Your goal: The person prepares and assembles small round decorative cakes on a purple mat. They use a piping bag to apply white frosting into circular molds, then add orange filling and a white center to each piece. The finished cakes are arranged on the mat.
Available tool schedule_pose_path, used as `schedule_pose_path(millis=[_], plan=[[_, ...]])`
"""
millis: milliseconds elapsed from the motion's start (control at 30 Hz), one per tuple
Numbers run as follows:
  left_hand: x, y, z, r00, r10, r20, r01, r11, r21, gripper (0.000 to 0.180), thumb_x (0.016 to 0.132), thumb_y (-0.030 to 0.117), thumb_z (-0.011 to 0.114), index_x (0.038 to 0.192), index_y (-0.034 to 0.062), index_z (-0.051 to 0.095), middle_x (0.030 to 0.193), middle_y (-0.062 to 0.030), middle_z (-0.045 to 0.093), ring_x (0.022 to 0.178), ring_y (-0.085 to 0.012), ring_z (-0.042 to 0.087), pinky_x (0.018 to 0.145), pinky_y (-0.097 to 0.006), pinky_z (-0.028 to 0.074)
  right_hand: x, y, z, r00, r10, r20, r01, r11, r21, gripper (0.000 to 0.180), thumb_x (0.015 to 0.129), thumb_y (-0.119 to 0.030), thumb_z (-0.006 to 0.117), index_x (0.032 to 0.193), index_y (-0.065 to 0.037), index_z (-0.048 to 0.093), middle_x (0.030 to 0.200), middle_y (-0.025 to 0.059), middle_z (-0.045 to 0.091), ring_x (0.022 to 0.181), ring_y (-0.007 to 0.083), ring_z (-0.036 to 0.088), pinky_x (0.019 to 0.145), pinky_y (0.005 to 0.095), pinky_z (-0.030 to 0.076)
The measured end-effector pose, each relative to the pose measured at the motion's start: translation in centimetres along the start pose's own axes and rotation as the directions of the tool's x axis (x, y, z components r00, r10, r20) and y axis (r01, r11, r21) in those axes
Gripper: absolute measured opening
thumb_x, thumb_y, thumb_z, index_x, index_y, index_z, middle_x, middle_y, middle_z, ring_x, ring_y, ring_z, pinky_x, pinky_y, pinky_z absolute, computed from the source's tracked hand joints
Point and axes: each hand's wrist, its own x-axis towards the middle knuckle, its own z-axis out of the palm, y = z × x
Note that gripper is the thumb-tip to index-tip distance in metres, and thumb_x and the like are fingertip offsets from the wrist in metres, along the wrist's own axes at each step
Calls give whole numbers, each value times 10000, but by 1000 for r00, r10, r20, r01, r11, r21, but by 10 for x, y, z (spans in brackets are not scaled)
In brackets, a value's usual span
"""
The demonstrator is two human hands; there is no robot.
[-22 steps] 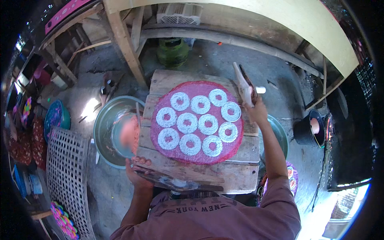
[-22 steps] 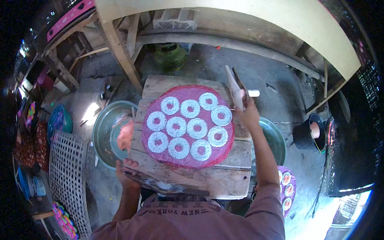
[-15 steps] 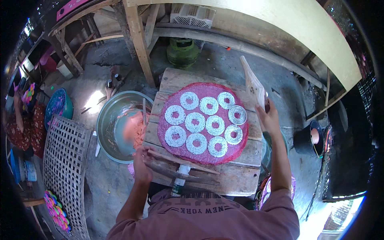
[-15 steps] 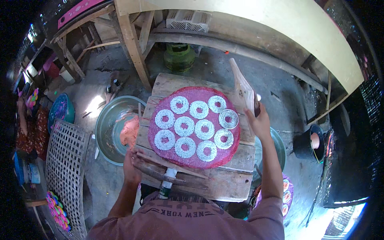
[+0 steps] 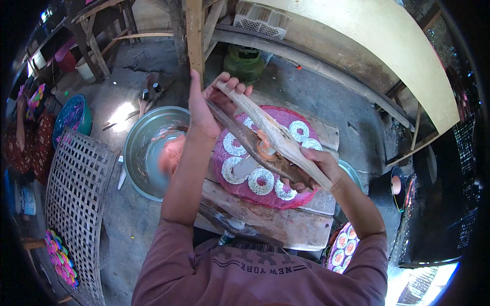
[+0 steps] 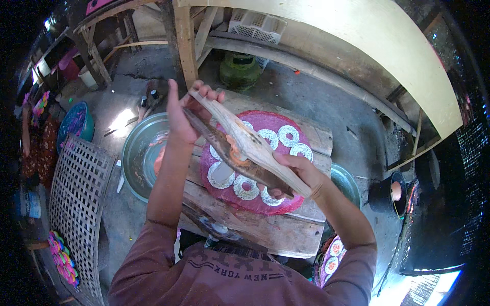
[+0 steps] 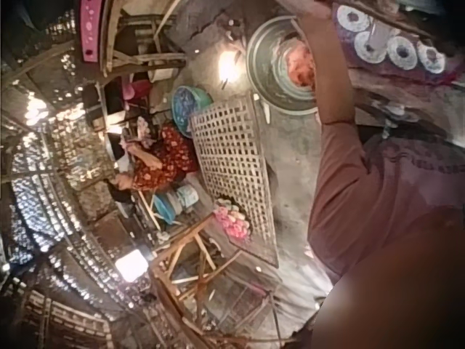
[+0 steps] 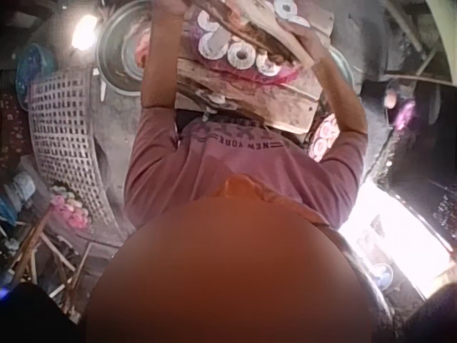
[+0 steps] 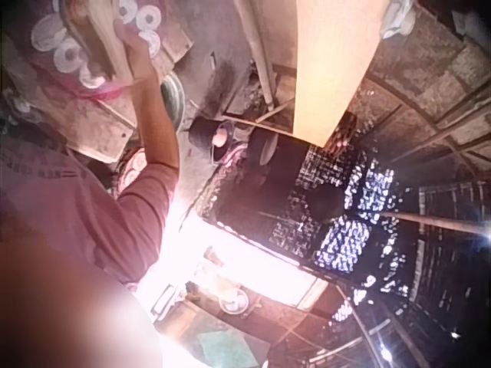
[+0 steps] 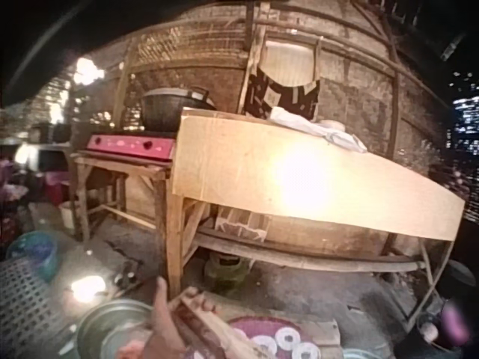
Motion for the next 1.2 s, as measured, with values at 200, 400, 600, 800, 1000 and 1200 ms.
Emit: schedule_pose_path(millis=[200,400,600,800,1000,1200], plan=[[-6,-6,-91,979,74,-191,-87,994,-62,475,954,564,364,775,131,442,682,4,439,698,-191,483,778,-385,429,39,-1,-1,943,181,-279,-296,840,-456,687,940,-660,291,1009,-37,572,626,38,534,502,126,512,465,277,437],[-15,2,-117,985,102,-136,-113,991,-75,426,950,529,419,748,157,468,639,23,450,662,-171,485,745,-372,428,59,14,3,913,171,-372,-358,772,-525,825,895,-735,254,996,3,609,639,64,545,509,138,523,443,286,435],[-13,-3,-119,987,93,-131,-106,990,-97,415,947,522,437,726,172,479,611,39,460,642,-166,496,745,-376,437,51,11,4,907,127,-401,-368,699,-613,810,900,-728,254,989,3,591,626,69,553,497,139,529,455,282,441],[-11,12,-110,998,-30,-56,27,999,-45,526,937,604,361,688,153,466,598,9,458,628,-201,510,746,-407,438,58,47,5,925,7,-380,-257,748,-612,844,899,-727,239,976,20,624,639,70,537,546,134,514,483,287,436],[46,29,-98,992,36,118,-33,999,-24,565,932,631,353,713,126,483,607,-7,461,635,-210,509,734,-405,439,69,3,-2,897,-70,-437,-224,779,-585,890,871,-771,226,1070,20,581,700,78,575,608,145,561,494,291,450],[61,13,-120,993,117,-19,-119,985,-125,588,936,626,288,729,116,496,628,-17,477,648,-220,505,726,-408,436,76,-34,-10,864,2,-504,-378,664,-645,835,880,-756,237,927,6,574,592,48,494,474,125,467,405,295,376]])
